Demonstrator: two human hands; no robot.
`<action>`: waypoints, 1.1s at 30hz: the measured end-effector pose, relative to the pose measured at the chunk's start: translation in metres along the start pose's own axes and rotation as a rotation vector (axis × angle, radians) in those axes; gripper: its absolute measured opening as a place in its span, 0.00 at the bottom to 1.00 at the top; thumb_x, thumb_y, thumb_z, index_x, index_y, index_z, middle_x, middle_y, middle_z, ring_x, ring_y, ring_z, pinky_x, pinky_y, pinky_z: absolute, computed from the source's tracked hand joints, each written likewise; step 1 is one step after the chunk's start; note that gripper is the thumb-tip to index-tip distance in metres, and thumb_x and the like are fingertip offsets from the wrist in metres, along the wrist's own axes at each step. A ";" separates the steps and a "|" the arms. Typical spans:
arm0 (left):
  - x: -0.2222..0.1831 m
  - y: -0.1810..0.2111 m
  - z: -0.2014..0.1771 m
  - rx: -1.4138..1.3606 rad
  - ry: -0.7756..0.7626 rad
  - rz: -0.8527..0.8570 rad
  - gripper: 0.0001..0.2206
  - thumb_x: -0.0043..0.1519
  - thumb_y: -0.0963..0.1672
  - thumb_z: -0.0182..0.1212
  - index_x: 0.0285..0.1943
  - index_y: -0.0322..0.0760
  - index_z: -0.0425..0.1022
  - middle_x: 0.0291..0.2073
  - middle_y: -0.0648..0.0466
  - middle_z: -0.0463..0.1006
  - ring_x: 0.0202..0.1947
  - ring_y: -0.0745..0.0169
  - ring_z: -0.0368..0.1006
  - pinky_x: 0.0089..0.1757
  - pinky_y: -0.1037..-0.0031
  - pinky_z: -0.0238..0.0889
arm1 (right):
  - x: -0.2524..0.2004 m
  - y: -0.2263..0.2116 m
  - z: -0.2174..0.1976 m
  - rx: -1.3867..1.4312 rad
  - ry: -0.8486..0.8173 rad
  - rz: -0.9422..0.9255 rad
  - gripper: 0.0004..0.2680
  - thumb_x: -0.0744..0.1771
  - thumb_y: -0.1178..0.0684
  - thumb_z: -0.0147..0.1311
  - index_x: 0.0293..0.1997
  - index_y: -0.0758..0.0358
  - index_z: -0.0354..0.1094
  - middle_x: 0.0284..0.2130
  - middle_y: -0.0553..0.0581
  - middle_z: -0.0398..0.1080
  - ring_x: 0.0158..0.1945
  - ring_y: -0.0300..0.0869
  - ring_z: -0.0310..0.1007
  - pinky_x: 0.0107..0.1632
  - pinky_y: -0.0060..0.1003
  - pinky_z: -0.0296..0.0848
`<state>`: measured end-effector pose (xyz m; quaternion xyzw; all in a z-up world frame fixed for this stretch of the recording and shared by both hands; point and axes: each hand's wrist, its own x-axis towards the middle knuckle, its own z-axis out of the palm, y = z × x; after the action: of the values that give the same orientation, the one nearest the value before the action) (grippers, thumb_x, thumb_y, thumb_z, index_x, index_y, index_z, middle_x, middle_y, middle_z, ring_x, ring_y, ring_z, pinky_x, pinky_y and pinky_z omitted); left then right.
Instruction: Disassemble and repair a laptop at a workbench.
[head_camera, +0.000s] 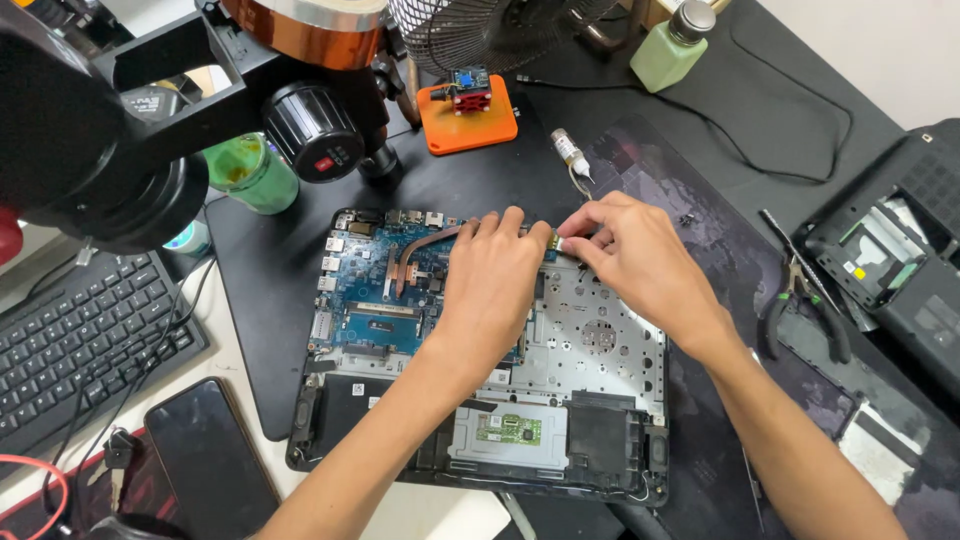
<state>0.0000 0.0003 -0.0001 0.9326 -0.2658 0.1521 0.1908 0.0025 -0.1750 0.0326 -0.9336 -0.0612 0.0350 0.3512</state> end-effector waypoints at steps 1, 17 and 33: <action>0.000 0.000 0.000 -0.005 0.001 0.000 0.12 0.50 0.35 0.62 0.43 0.34 0.77 0.37 0.44 0.76 0.44 0.43 0.75 0.48 0.57 0.66 | 0.000 0.000 0.000 0.023 -0.010 0.003 0.07 0.64 0.56 0.62 0.42 0.67 0.76 0.36 0.59 0.74 0.31 0.40 0.79 0.36 0.36 0.76; 0.001 0.003 -0.002 0.032 -0.041 0.002 0.16 0.44 0.35 0.62 0.43 0.32 0.77 0.38 0.44 0.76 0.43 0.42 0.75 0.49 0.54 0.65 | -0.006 -0.001 -0.004 -0.207 0.001 -0.308 0.09 0.63 0.60 0.61 0.42 0.66 0.63 0.36 0.60 0.73 0.42 0.54 0.75 0.44 0.47 0.72; 0.000 -0.013 0.000 -0.062 -0.036 0.066 0.12 0.50 0.35 0.61 0.42 0.32 0.80 0.36 0.44 0.76 0.42 0.42 0.75 0.46 0.56 0.66 | -0.021 0.013 -0.044 0.007 -0.050 -0.360 0.13 0.64 0.56 0.62 0.48 0.66 0.60 0.41 0.59 0.75 0.47 0.49 0.79 0.48 0.44 0.75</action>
<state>0.0071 0.0102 -0.0040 0.9197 -0.3042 0.1330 0.2097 -0.0126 -0.2166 0.0572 -0.9052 -0.2362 -0.0049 0.3534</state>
